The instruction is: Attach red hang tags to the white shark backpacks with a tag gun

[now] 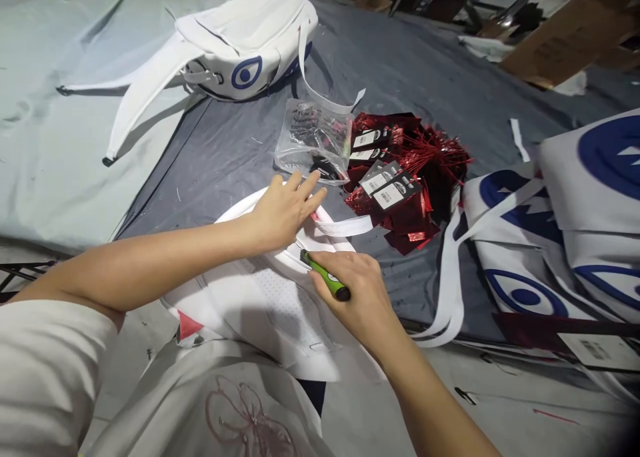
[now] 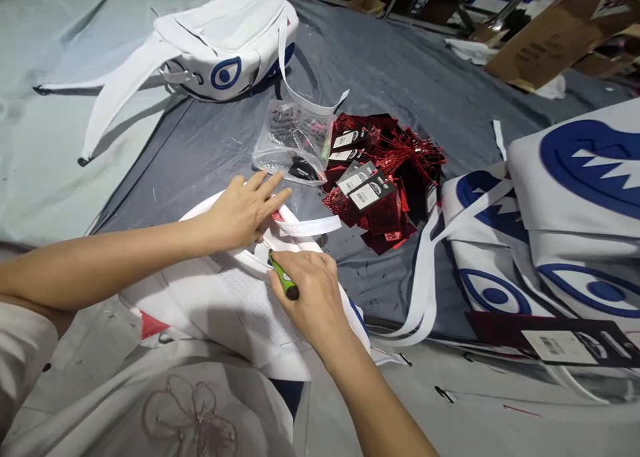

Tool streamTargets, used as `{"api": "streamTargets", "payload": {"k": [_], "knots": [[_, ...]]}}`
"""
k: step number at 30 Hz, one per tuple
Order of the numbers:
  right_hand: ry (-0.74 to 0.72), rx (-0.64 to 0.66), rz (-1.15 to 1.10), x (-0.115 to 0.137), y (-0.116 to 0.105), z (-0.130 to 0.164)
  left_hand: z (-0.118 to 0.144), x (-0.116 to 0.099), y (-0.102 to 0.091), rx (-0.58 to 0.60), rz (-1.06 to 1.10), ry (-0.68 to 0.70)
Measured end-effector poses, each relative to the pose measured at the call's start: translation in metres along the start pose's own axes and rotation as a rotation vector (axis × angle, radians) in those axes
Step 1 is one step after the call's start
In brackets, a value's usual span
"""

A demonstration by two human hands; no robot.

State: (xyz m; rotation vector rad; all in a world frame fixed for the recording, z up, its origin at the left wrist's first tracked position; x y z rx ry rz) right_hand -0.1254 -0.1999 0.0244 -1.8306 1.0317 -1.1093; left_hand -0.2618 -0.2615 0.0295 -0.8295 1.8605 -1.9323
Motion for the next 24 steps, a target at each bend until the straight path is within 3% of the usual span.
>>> {"api": "streamTargets", "payload": {"k": [8,24], "knots": [[0.027,-0.08,-0.059,-0.002,0.005,-0.003,-0.002,0.001,0.001,-0.018,0.019,0.0],[0.035,-0.036,0.02,0.01,0.005,-0.016,-0.002,-0.002,-0.005,0.026,0.052,0.021]]}}
Point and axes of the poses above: each hand's wrist, its own z-axis away from the middle knuckle, its own y-axis out of the palm, x = y × z, the point moved 6 cm from there along -z, towards the middle knuckle, and after that the axes turned 14 degrees about -y, right-handed, at the moved point
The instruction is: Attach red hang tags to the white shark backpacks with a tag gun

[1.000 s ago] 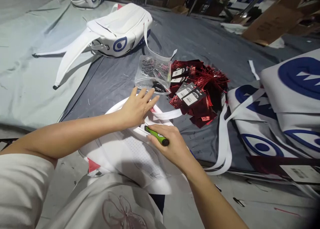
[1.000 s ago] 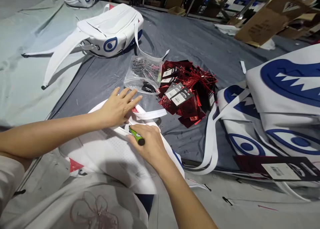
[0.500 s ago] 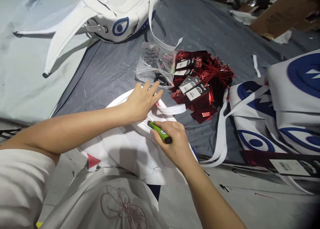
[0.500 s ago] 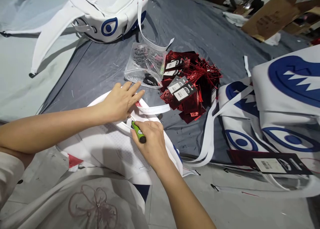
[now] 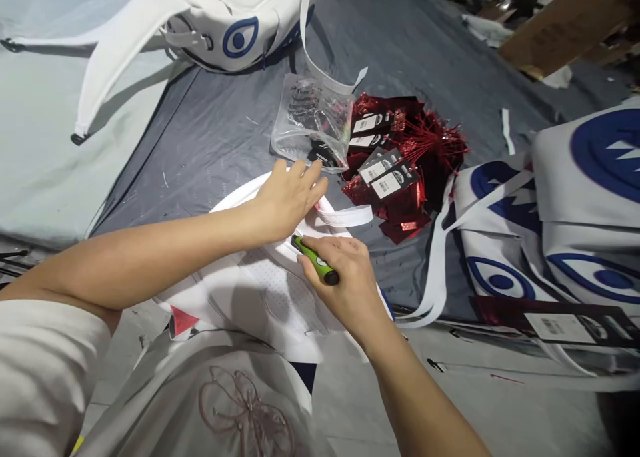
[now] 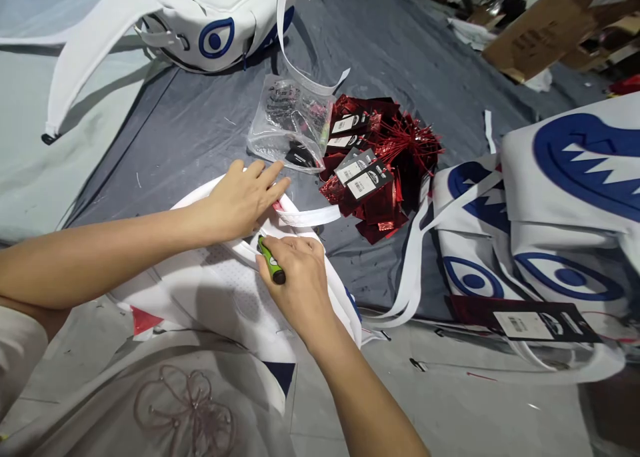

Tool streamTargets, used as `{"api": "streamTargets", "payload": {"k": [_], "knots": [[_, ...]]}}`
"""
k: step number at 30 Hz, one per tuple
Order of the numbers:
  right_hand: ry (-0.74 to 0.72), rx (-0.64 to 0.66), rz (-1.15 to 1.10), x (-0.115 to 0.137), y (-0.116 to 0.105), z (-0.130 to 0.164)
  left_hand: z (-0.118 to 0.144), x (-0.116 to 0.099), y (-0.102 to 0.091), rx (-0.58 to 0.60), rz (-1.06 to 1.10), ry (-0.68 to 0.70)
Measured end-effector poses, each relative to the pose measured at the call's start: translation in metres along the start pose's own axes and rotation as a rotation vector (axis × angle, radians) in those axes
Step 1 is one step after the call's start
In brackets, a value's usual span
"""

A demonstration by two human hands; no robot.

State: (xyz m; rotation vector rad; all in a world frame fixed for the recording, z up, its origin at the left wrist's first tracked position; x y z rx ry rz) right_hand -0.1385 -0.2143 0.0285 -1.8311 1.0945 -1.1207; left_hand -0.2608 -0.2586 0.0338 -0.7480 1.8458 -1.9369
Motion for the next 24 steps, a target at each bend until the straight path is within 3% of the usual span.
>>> {"api": "streamTargets", "payload": {"k": [9,24], "knots": [[0.061,0.003,0.12,0.005,0.001,0.0,-0.004,0.004,0.003,0.007,0.054,0.019],[0.267,-0.157,0.084,0.011,0.008,0.009,-0.003,0.008,0.002,0.028,0.063,-0.021]]}}
Point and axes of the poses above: each hand's wrist, its own z-axis away from the middle knuckle, its own y-axis out of the palm, x = y × z, the point moved 6 cm from there along -z, towards the middle knuckle, and after that the axes turned 14 degrees about -y, right-handed, at the moved point
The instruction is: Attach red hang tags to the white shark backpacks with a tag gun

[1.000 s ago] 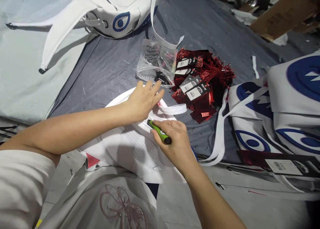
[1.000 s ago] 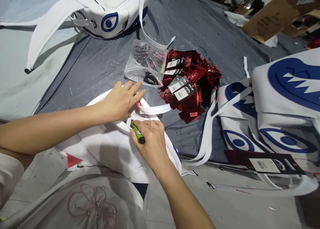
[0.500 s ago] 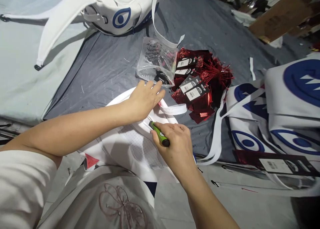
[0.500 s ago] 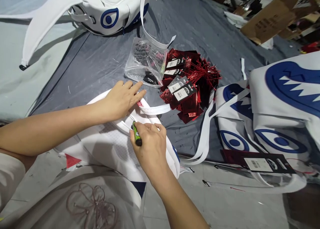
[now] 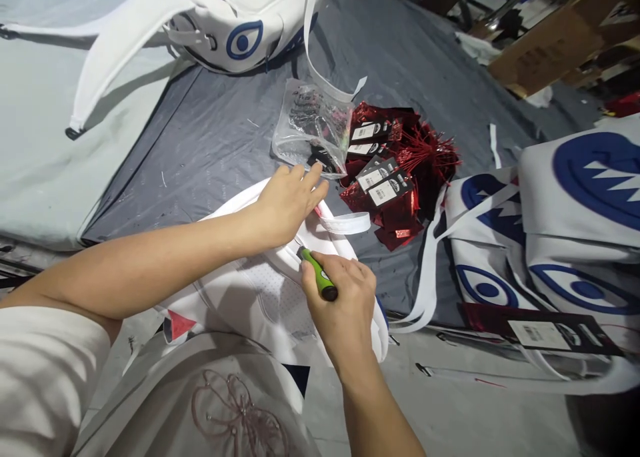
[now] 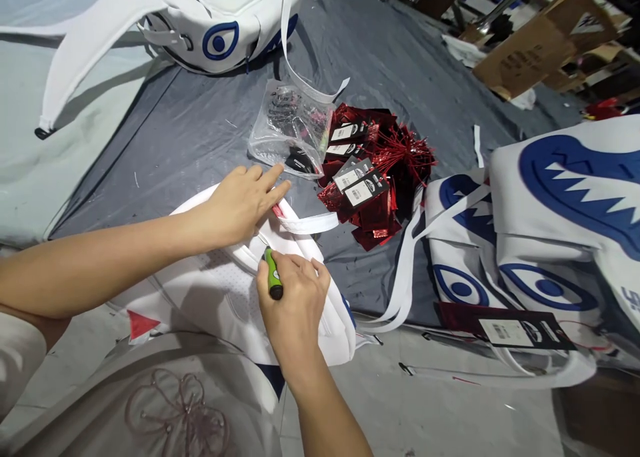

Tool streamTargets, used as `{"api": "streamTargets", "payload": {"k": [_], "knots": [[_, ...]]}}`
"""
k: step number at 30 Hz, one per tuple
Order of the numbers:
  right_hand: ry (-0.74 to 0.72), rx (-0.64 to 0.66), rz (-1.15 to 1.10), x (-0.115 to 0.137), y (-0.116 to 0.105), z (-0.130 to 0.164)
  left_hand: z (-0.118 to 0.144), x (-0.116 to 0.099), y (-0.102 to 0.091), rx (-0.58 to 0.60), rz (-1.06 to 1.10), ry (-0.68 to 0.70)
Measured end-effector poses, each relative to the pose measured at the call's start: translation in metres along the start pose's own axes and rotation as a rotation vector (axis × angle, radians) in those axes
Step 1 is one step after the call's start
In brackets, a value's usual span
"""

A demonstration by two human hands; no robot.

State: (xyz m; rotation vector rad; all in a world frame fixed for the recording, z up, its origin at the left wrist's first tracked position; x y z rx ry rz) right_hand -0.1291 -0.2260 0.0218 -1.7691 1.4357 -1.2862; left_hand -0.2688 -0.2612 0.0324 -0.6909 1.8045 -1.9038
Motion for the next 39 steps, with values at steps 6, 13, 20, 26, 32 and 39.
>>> {"api": "streamTargets", "payload": {"k": [6,13,20,26,32,39], "knots": [[0.038,-0.032,-0.055,-0.0005,-0.0028,0.0037,0.0003,-0.0017,0.0002,0.007,-0.006,-0.014],[0.067,-0.057,-0.19,-0.0033,0.0024,0.0029,0.001,-0.001,0.0005,-0.033,0.02,0.001],[0.082,-0.049,-0.134,-0.0025,-0.0001,0.004,0.0026,-0.0014,-0.0015,0.016,0.009,0.004],[0.066,-0.093,-0.138,-0.0037,0.0047,0.003,0.0005,-0.0013,-0.0011,0.025,-0.005,0.01],[0.093,-0.065,-0.118,-0.0055,0.0034,0.002,0.0005,-0.0005,-0.0015,0.006,-0.022,0.027],[0.039,-0.072,-0.221,-0.0001,-0.0005,0.0047,0.0087,-0.0002,-0.0085,0.038,-0.057,0.005]]}}
Point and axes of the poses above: each hand's wrist, its own z-axis away from the middle knuckle, its own y-axis out of the palm, x = y × z, the point moved 6 cm from there along -z, towards the middle knuckle, and after that the axes turned 14 degrees about -y, right-handed, at the moved point
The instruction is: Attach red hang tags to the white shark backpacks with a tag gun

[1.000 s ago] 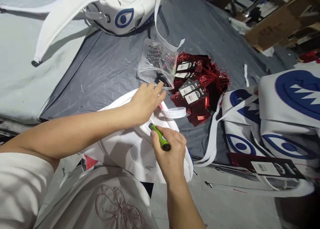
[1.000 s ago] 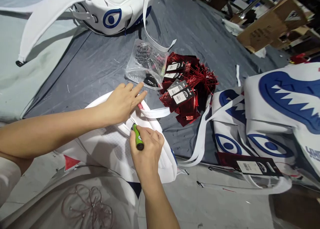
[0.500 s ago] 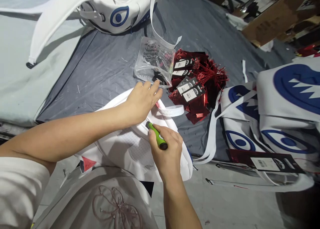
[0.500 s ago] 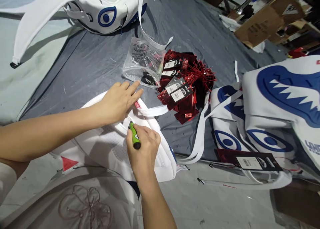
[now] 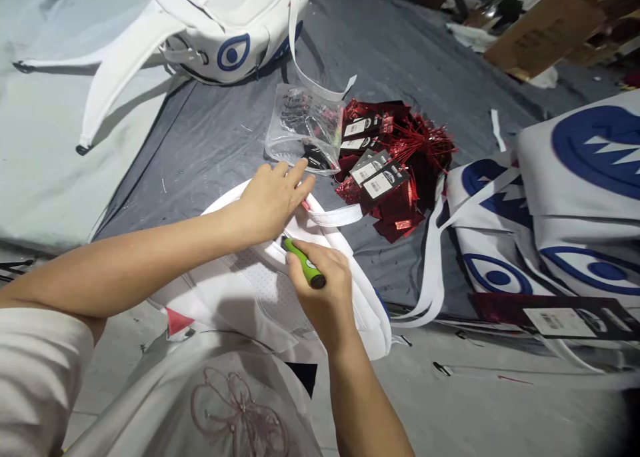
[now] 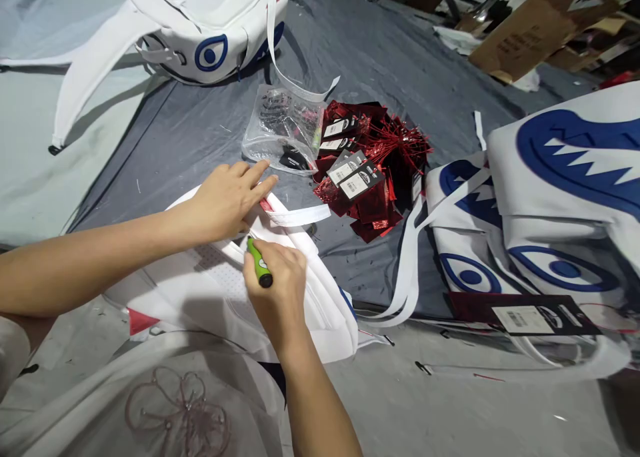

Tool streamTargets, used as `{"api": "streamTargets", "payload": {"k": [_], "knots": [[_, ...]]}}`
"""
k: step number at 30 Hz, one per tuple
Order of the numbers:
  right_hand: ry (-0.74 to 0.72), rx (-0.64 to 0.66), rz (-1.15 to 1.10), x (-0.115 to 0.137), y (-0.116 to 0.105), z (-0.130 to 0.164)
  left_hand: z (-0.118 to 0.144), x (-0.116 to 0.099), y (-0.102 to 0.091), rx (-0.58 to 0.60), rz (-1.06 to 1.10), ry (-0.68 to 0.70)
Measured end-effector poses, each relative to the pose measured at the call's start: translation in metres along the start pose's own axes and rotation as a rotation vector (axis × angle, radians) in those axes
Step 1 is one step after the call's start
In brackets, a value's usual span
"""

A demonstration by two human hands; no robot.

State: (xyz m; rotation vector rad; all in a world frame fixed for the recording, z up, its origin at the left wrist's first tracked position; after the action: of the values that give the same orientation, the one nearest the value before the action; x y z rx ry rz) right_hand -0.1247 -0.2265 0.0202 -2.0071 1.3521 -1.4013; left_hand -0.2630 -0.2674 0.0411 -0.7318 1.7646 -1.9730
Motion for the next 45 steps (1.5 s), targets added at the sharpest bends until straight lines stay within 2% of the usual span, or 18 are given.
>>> {"api": "streamTargets", "payload": {"k": [3,7,10,13,16,19,22,25,28,30,32,36,38,42,45], "knots": [[-0.026,0.002,-0.055,0.009,-0.004,0.005,0.022,0.011,-0.01,0.042,0.001,-0.031],[-0.141,-0.03,-0.108,0.034,-0.009,0.014,0.076,0.044,-0.023,0.115,0.039,-0.202],[-0.282,-0.011,-0.175,0.06,-0.001,0.018,0.117,0.064,-0.027,0.122,0.009,-0.334],[-0.361,0.003,-0.193,0.078,0.011,0.019,0.134,0.077,-0.021,0.147,-0.022,-0.439],[-0.343,0.046,-0.216,0.079,0.026,0.014,0.124,0.089,-0.008,0.151,-0.009,-0.451],[-0.297,0.097,-0.272,0.068,0.039,0.004,0.106,0.097,0.007,0.163,0.088,-0.332],[-0.346,0.079,-0.228,0.061,0.049,-0.005,0.098,0.102,0.014,0.156,0.193,-0.25],[-0.453,0.0,-0.159,0.063,0.056,-0.009,0.098,0.105,0.017,0.197,0.254,-0.257],[-0.508,-0.058,-0.195,0.064,0.059,-0.009,0.096,0.107,0.018,0.302,0.297,-0.282],[-0.507,-0.073,-0.21,0.061,0.06,-0.01,0.094,0.11,0.02,0.381,0.314,-0.311],[-0.494,-0.07,-0.188,0.058,0.06,-0.011,0.09,0.115,0.024,0.411,0.355,-0.315],[-0.457,-0.051,-0.126,0.055,0.063,-0.015,0.083,0.124,0.032,0.334,0.518,-0.218],[-0.422,-0.047,-0.114,0.055,0.065,-0.017,0.08,0.127,0.037,0.347,0.561,-0.185],[-0.377,-0.058,-0.149,0.056,0.069,-0.02,0.076,0.125,0.039,0.472,0.525,-0.22],[-0.386,-0.08,-0.195,0.058,0.073,-0.023,0.073,0.12,0.033,0.498,0.474,-0.263]]}}
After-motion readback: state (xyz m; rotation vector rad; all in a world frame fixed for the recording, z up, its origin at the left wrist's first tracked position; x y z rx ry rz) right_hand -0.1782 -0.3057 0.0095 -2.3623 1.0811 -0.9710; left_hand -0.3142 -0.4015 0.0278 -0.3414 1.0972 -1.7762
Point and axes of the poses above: each hand's wrist, its own z-axis away from the middle knuckle, its own y-axis out of the palm, x = y × z, the point moved 6 cm from there along -z, towards the middle knuckle, and after that the axes turned 14 degrees about -y, right-handed, at the moved point
